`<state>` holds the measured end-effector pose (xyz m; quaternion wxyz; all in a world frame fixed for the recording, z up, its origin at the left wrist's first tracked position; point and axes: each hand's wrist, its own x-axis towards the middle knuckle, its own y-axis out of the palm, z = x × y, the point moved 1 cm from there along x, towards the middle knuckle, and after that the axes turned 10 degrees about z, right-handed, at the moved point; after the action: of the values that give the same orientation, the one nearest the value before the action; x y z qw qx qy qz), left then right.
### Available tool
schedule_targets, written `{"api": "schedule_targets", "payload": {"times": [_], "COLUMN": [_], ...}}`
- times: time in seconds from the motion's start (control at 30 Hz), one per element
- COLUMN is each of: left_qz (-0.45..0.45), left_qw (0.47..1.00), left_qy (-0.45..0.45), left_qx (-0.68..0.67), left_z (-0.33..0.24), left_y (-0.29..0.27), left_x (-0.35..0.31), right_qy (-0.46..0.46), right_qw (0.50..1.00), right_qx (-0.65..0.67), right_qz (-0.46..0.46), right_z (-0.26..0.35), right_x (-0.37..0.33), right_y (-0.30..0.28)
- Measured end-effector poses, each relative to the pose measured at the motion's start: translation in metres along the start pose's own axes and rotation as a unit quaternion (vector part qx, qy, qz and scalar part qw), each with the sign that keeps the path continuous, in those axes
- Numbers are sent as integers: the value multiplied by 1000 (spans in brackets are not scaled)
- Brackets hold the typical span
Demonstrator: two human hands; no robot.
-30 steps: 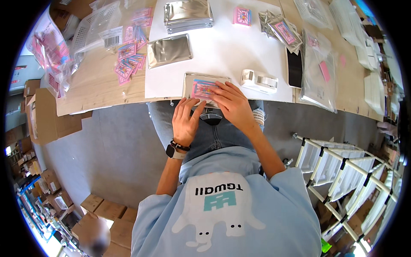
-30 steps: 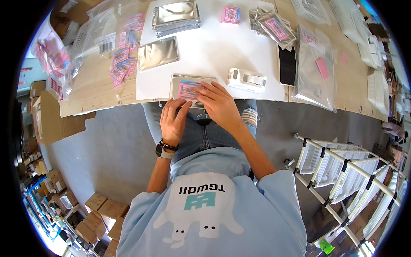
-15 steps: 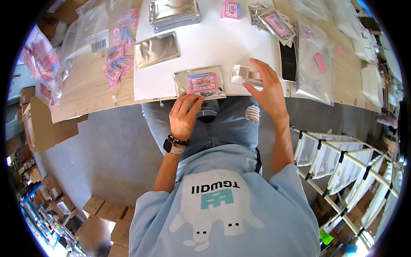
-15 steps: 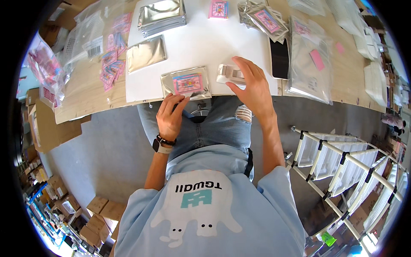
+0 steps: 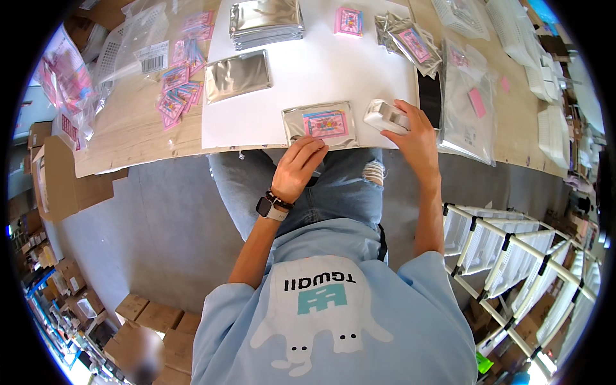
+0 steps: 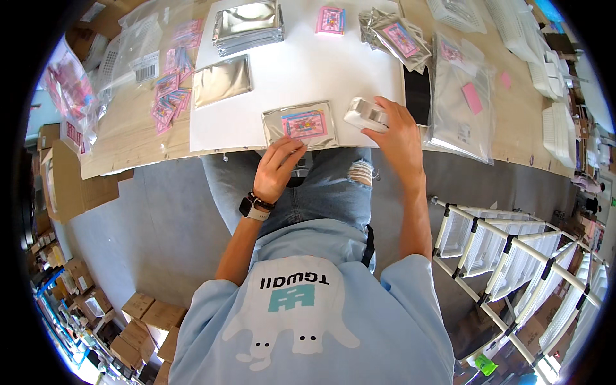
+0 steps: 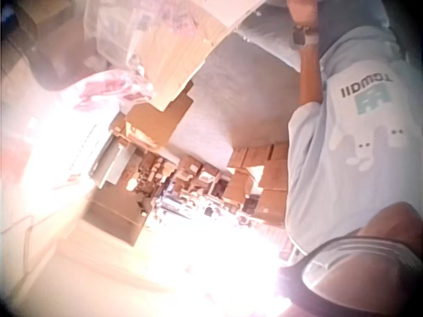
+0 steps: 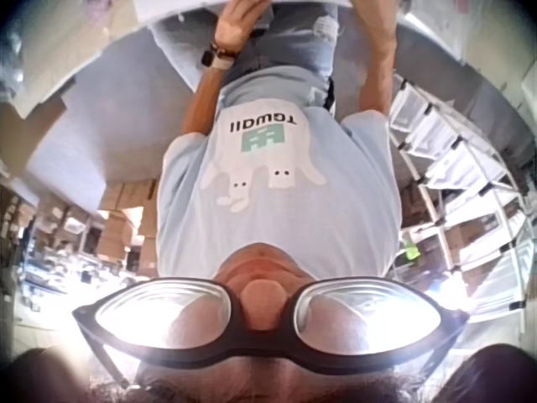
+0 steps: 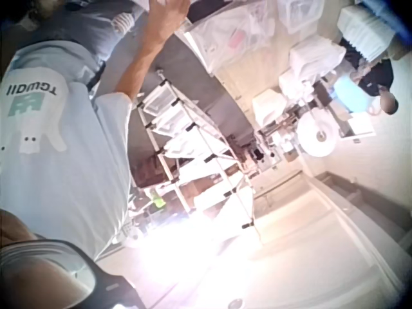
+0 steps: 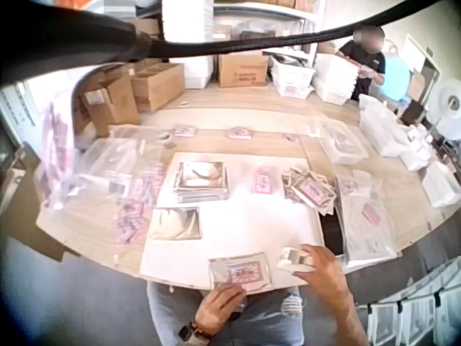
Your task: The person seals multiple small silver foil pouches containing colorful cards using a handheld tape dispenser. They apply tape to the top edge of each pouch, press it down, and place the sealed unit into a growing stack on the table.
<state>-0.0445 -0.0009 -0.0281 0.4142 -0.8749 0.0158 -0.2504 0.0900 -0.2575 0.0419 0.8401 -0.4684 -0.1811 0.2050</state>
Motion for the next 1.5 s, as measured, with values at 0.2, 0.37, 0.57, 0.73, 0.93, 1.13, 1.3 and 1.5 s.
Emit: {"api": "schedule_targets", "payload": {"times": [0.2, 0.37, 0.57, 0.73, 0.93, 1.13, 1.3, 1.5], "left_qz": [34, 53, 67, 53, 92, 67, 72, 80], "left_qw": [993, 992, 991, 995, 994, 997, 996, 993], "left_qy": [-46, -53, -36, -3, 1, -18, -21, -34], "left_qx": [99, 103, 106, 80, 62, 42, 58, 85], "left_z": [-2, -3, -1, -6, 1, 6, 6, 3], "left_y": [-7, -17, -25, -28, -24, -18, -15, -13], "left_x": [4, -2, -7, 9, 13, 12, 10, 9], "right_qy": [14, 18, 28, 20, 19, 11, 10, 15], "right_qw": [1000, 1000, 1000, 1000, 1000, 1000, 1000, 1000], "right_qx": [-10, -15, -5, -10, -6, -11, -14, -4], "right_qz": [2, -4, 7, 4, -4, -1, 7, 18], "right_z": [-10, -7, -4, -5, -6, -7, -8, -6], "right_x": [-10, -11, -10, -10, -13, -13, -13, -14], "right_y": [-7, -7, -9, -9, -8, -8, -8, -10]}}
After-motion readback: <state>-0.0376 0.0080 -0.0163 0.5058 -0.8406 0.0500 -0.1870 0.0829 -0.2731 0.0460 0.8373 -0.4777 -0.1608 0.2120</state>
